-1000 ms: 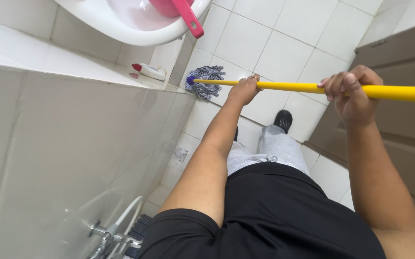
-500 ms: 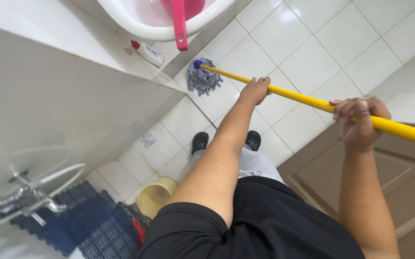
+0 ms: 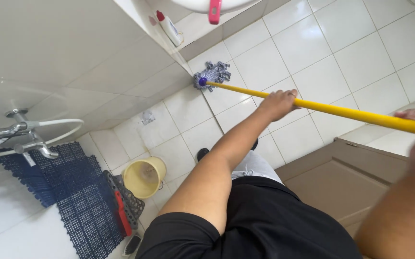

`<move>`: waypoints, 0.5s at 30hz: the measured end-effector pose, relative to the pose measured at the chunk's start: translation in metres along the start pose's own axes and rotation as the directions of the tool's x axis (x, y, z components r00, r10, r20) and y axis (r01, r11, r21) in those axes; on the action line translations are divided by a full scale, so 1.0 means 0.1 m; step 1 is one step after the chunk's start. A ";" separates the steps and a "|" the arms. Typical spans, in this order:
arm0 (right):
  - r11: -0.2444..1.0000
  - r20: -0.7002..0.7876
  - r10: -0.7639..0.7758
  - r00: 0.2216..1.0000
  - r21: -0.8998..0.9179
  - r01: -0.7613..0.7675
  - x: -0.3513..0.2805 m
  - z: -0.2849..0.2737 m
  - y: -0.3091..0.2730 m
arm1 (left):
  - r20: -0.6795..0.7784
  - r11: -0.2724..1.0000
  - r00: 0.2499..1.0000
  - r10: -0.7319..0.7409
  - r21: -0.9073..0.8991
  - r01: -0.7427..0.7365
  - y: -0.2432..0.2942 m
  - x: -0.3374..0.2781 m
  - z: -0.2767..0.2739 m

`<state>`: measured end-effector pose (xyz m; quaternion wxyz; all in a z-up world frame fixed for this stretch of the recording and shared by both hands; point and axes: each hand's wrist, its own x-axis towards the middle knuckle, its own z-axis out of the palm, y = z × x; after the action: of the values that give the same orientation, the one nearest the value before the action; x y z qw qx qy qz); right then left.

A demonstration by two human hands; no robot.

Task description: The person mops the tiled bathroom floor using a yellow-handled mop with a blue and white patterned head. They repeatedly rinse the mop head under a running tap and wring it out by hand before continuing to mop different sections of the floor.

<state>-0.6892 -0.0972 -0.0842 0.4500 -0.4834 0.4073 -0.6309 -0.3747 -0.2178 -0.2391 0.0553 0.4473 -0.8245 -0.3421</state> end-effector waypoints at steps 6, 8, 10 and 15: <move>0.041 0.126 0.682 0.720 -0.990 0.135 -0.10 1.37 -0.38 | 0.084 0.999 0.996 -0.033 -0.024 0.035 -0.01 -0.51 -0.07; 0.054 -0.037 0.702 0.711 -0.993 -0.104 -0.20 2.74 -0.75 | 0.115 0.997 0.991 -0.068 -0.026 0.072 -0.15 -0.69 0.04; -0.015 0.197 0.571 0.797 -0.968 0.250 -0.46 2.72 0.00 | 0.127 0.996 0.989 -0.081 -0.021 0.084 -0.27 -0.96 0.19; -0.397 0.094 0.693 0.715 -0.779 0.486 -0.92 2.90 1.05 | 0.127 0.994 0.986 -0.110 0.014 0.109 -0.64 -1.45 0.51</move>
<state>-0.3764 -0.0595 -0.1483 0.0116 -0.7485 0.5908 0.3009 -0.2641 -0.1020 -0.2857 -0.0181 0.4691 -0.8018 -0.3697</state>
